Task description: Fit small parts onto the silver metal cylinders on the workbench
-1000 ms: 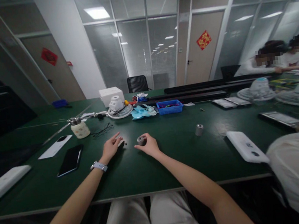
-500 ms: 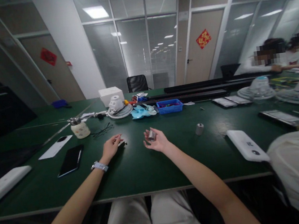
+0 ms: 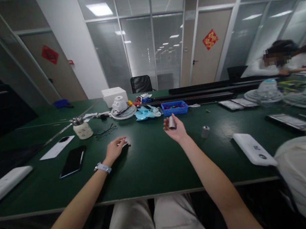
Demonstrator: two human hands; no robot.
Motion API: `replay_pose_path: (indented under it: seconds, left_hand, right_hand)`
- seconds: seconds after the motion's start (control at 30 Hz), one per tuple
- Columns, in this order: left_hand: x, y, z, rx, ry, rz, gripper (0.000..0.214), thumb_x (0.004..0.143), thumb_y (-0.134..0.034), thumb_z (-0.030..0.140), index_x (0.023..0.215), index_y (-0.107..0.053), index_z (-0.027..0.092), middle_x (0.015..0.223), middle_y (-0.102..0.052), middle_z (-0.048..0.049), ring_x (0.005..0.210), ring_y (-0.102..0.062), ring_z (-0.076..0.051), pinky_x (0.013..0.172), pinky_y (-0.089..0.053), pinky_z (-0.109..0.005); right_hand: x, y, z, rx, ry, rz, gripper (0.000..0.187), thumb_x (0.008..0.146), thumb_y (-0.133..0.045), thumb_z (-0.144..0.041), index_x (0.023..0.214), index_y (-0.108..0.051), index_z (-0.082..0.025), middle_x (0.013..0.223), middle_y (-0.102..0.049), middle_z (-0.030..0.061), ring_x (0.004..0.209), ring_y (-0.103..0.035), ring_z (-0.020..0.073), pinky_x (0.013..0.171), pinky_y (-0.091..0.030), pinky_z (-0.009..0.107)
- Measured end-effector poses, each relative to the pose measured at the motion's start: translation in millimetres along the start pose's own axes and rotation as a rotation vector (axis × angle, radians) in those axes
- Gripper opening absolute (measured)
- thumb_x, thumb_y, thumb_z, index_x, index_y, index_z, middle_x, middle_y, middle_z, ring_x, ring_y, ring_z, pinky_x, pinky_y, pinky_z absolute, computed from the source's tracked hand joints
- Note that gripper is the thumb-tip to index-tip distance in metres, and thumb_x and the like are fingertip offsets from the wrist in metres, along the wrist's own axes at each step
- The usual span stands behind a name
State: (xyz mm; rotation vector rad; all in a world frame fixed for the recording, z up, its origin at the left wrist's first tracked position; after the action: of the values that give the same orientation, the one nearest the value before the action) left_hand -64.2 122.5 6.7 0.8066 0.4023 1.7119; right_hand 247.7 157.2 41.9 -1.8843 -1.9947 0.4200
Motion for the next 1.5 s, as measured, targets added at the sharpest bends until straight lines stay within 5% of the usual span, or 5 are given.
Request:
replay_pose_path:
  seconds: [0.3,0.6,0.83,1.13,1.5]
  left_hand:
    - [-2,1.6,5,0.017,0.006,-0.013,0.034,0.085,-0.047,0.034,0.108,-0.066,0.017,0.089,-0.073,-0.0069,0.086,-0.067,-0.02,0.079,-0.048,-0.03]
    - [-2,0.5,3,0.037,0.008,-0.017,0.034,0.085,-0.047,0.035,0.107,-0.067,0.018,0.088,-0.073,-0.0068,0.082,-0.067,-0.02,0.078,-0.048,-0.03]
    - [1,0.4,-4,0.002,-0.012,0.048,0.035,0.085,-0.046,0.032,0.111,-0.063,0.018,0.088,-0.073,-0.0064,0.081,-0.066,-0.018,0.074,-0.047,-0.028]
    - [1,7.4,-4,0.009,0.012,0.124,0.034,0.085,-0.04,0.026,0.106,-0.064,0.017,0.09,-0.072,-0.0059,0.081,-0.064,-0.018,0.076,-0.046,-0.028]
    - [1,5.8,-5,0.021,0.013,0.121,0.031,0.082,-0.042,0.022,0.101,-0.067,0.018,0.089,-0.072,-0.0048,0.084,-0.065,-0.017,0.079,-0.047,-0.027]
  right_hand:
    - [-7,71,-55,-1.427,0.658,0.7,0.046,0.073,-0.06,-0.056,0.099,-0.067,-0.019,0.102,-0.057,0.0147,0.1,-0.05,0.0298,0.088,-0.038,0.043]
    - [17,117,-32,-1.6,0.384,0.567,0.041,0.081,-0.051,-0.023,0.12,-0.056,-0.009,0.107,-0.058,0.0198,0.101,-0.053,0.0295,0.09,-0.038,0.042]
    - [2,75,-34,-1.582,0.529,0.628,0.054,0.079,-0.051,-0.015,0.133,-0.044,-0.009,0.135,-0.04,0.0216,0.125,-0.035,0.032,0.1,-0.029,0.047]
    - [-54,-106,67,-1.509,0.645,-0.508,0.047,0.089,-0.034,-0.058,0.125,-0.056,-0.036,0.152,-0.023,-0.0002,0.14,-0.012,0.0255,0.111,-0.007,0.05]
    - [-47,-127,115,-1.532,0.467,-0.755,0.069,0.088,-0.023,-0.066,0.141,-0.036,-0.025,0.149,-0.031,0.0053,0.141,-0.011,0.0247,0.112,-0.002,0.05]
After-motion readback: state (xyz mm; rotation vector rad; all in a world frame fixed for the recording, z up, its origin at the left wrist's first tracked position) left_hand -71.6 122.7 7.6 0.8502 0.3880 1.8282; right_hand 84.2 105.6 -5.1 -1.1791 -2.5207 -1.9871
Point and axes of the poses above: each hand's wrist, its own x-axis towards the middle knuckle, its own y-axis out of the back of the hand, z = x × y, the point moved 6 cm from there along x, towards the middle knuckle
